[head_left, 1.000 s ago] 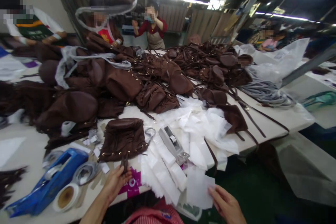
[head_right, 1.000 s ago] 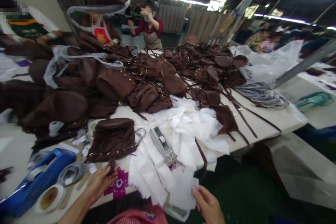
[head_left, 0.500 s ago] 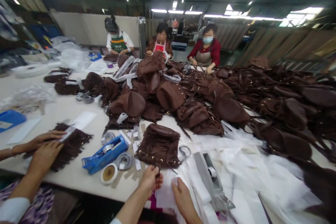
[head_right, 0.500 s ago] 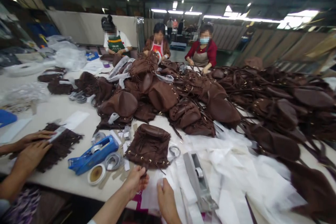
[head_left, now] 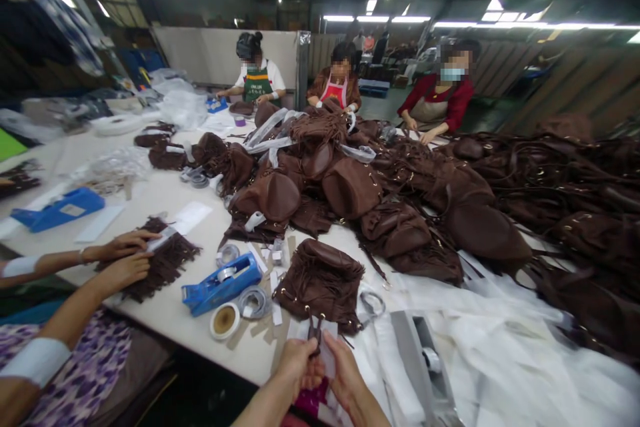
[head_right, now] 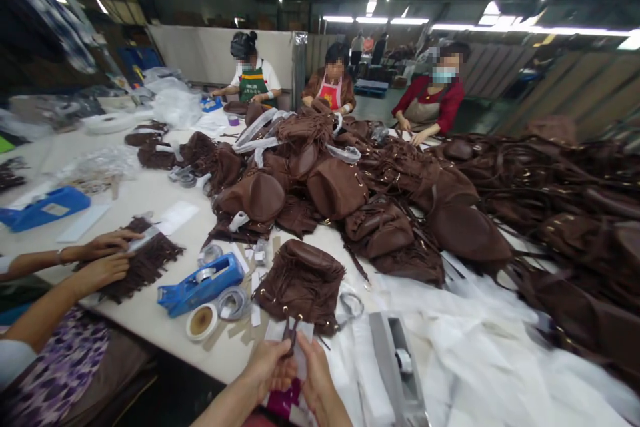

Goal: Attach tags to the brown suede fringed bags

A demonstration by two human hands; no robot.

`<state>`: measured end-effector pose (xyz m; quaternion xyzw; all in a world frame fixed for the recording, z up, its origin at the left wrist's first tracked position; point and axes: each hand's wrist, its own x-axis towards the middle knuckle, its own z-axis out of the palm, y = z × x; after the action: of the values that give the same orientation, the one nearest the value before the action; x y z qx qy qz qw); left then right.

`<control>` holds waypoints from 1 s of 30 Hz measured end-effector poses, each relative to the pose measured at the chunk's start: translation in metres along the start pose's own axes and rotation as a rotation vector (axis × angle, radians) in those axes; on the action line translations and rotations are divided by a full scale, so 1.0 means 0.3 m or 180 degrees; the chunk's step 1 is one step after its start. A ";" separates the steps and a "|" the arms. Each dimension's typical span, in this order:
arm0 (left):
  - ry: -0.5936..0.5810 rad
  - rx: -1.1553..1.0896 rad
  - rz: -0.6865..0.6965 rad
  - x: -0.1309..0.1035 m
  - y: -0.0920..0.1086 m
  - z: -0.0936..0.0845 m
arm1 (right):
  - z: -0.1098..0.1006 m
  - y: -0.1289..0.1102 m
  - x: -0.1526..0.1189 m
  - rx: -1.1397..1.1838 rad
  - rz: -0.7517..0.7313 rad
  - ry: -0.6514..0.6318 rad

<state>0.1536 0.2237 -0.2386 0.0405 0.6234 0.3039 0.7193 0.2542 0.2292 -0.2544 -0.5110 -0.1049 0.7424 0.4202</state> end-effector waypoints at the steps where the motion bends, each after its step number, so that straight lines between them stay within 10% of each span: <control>1: 0.0053 0.0109 0.0024 0.000 -0.010 0.003 | -0.001 -0.004 0.003 -0.0041 -0.0008 -0.0020; 12: 0.0315 0.0560 0.0864 -0.004 0.059 -0.110 | 0.008 -0.007 0.016 -0.0174 -0.0018 -0.0055; 21: 0.0157 0.0010 0.0913 0.089 0.027 -0.031 | 0.026 -0.033 -0.019 -0.0547 -0.0404 -0.0123; 30: 0.0336 -0.0083 0.0831 0.084 0.057 -0.025 | -0.055 -0.084 -0.036 0.0032 0.0610 -0.0884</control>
<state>0.1411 0.2476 -0.2548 0.0960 0.6457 0.4047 0.6403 0.2827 0.2325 -0.2398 -0.4090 -0.1091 0.8431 0.3315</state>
